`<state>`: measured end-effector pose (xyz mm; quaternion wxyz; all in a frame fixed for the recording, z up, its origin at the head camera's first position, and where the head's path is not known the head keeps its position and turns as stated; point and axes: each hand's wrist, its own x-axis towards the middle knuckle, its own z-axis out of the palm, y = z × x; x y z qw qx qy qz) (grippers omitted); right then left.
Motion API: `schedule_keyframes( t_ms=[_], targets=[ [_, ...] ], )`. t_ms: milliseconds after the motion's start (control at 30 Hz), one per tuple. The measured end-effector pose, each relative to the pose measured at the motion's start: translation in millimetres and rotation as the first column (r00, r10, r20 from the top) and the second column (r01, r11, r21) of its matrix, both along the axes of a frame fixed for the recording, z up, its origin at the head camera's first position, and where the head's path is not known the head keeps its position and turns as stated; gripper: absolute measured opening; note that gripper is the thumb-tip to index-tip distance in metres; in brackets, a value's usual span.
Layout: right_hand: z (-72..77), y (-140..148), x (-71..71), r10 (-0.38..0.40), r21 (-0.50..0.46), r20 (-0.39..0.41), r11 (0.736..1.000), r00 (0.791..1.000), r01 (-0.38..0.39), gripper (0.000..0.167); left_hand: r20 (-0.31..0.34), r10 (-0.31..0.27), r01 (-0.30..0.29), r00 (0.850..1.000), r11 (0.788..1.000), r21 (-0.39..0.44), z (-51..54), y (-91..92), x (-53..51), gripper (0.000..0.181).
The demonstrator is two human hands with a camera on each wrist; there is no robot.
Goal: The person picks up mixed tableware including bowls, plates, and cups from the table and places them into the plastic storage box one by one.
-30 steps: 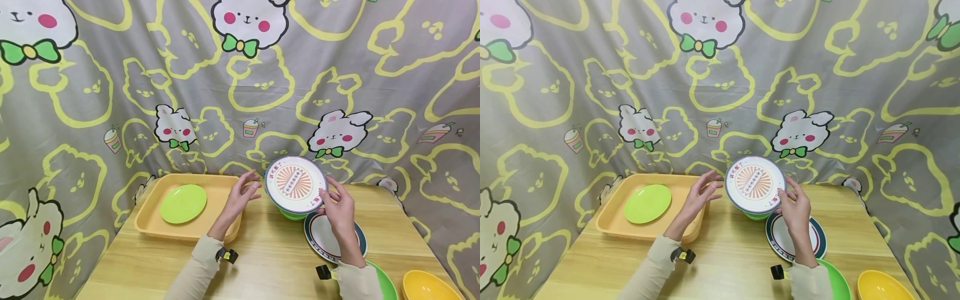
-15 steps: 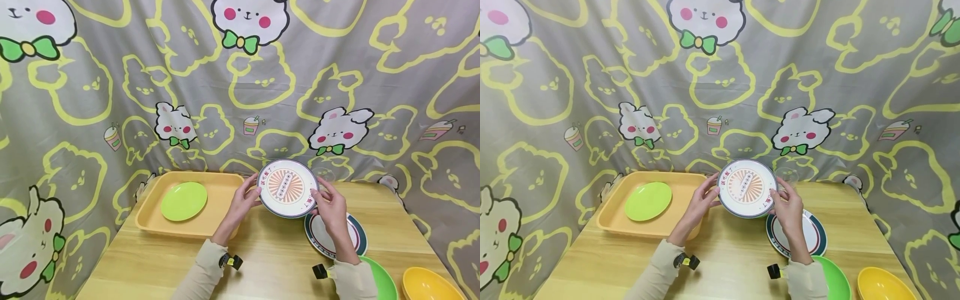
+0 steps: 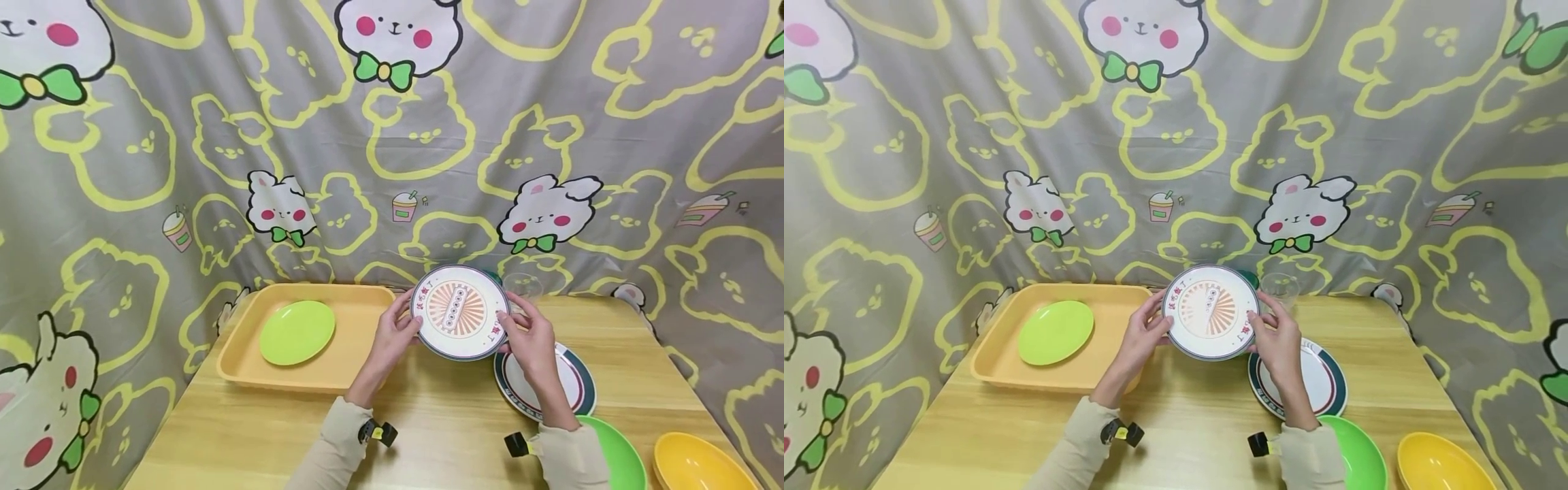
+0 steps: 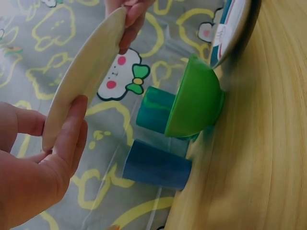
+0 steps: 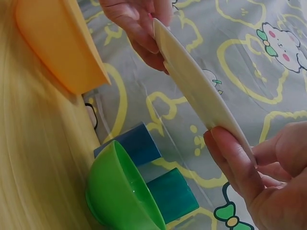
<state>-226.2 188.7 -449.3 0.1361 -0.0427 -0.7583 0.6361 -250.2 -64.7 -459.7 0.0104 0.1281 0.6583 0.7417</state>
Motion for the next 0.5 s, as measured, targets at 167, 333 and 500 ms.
schedule_keyframes(
  t_ms=[167, 333, 500],
  targets=[
    [-0.9, -2.3, -0.5, 0.002, 0.023, 0.013, 1.000, 1.000, -0.002, 0.048, 0.008, 0.038, -0.038, 0.999, 0.999, -0.024, -1.9, -1.3, -0.9, 0.059],
    [-1.6, -4.2, 0.3, 0.019, 0.042, 0.022, 0.999, 1.000, -0.020, 0.049, 0.025, 0.058, -0.057, 0.998, 0.998, -0.033, -0.9, -3.2, -1.5, 0.058],
    [0.8, -3.8, 0.7, 0.058, 0.033, 0.031, 0.998, 0.998, -0.059, 0.050, 0.016, 0.076, -0.076, 0.997, 0.996, -0.043, 1.6, -4.5, -2.2, 0.058]
  ],
)
